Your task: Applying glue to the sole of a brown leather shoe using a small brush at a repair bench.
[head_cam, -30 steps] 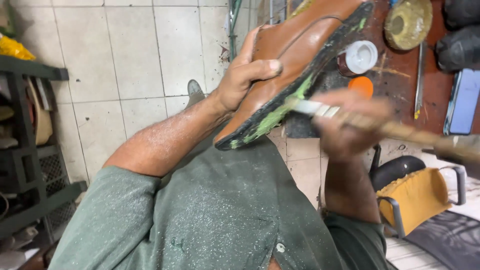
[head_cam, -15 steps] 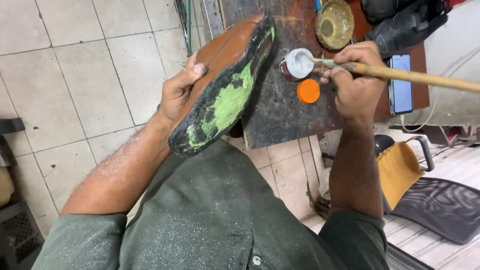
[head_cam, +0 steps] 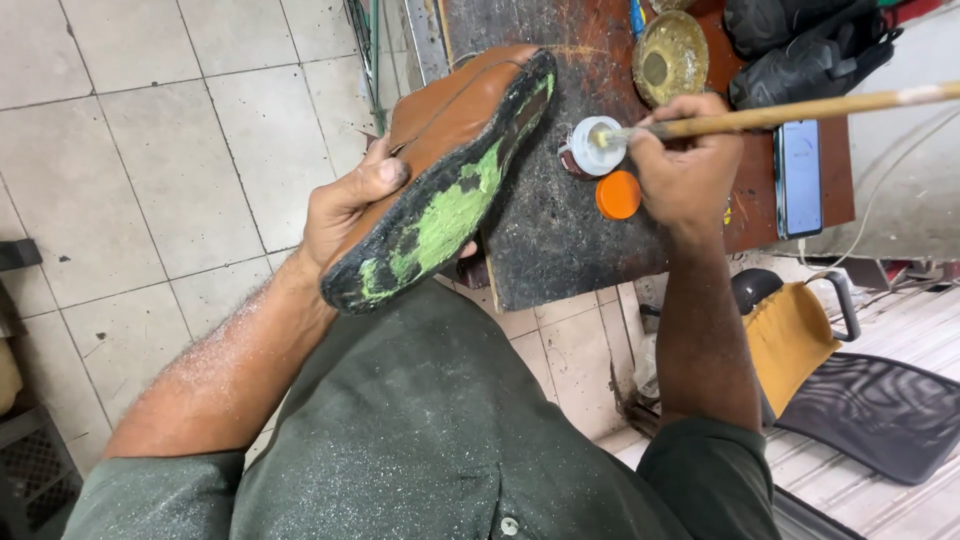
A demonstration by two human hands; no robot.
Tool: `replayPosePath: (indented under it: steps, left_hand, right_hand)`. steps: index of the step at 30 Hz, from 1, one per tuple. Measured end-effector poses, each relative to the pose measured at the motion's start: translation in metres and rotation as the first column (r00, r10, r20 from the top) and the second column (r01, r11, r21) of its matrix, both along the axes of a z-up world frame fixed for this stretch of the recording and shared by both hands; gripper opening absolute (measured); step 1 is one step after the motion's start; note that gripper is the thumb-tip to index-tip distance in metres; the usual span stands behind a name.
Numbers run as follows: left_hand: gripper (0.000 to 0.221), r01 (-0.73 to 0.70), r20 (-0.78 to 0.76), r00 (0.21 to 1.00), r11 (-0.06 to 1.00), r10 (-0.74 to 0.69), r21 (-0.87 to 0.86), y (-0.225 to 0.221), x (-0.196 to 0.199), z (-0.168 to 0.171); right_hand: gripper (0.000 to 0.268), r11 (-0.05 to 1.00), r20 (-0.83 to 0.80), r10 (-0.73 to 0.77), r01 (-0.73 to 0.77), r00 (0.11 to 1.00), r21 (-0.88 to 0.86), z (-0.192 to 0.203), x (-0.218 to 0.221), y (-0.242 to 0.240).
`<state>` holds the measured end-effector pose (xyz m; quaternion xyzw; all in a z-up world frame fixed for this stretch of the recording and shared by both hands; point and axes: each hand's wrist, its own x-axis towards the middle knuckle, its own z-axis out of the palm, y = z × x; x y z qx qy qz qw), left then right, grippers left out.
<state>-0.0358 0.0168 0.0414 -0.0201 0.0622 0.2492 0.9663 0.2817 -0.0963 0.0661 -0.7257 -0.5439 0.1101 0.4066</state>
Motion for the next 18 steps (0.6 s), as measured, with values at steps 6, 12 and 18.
replayPosePath:
  steps: [6, 12, 18]
  left_hand:
    - [0.079, -0.082, 0.014, 0.997, 0.991, 0.081, 0.103, -0.001, -0.008, -0.002]
    - [0.069, -0.197, -0.157, 0.96, 0.956, 0.234, 0.22, -0.009, -0.01, 0.012]
    - [0.114, -0.278, -0.283, 0.869, 0.873, 0.407, 0.401, -0.003, -0.012, 0.017]
  right_hand:
    - [0.023, 0.92, -0.72, -0.038, 0.305, 0.693, 0.245, -0.027, 0.011, -0.006]
    - [0.027, 0.905, -0.76, 0.111, 0.251, 0.641, 0.344, -0.063, 0.036, -0.014]
    - [0.047, 0.855, -0.845, 0.123, 0.376, 0.521, 0.356, 0.018, -0.021, -0.019]
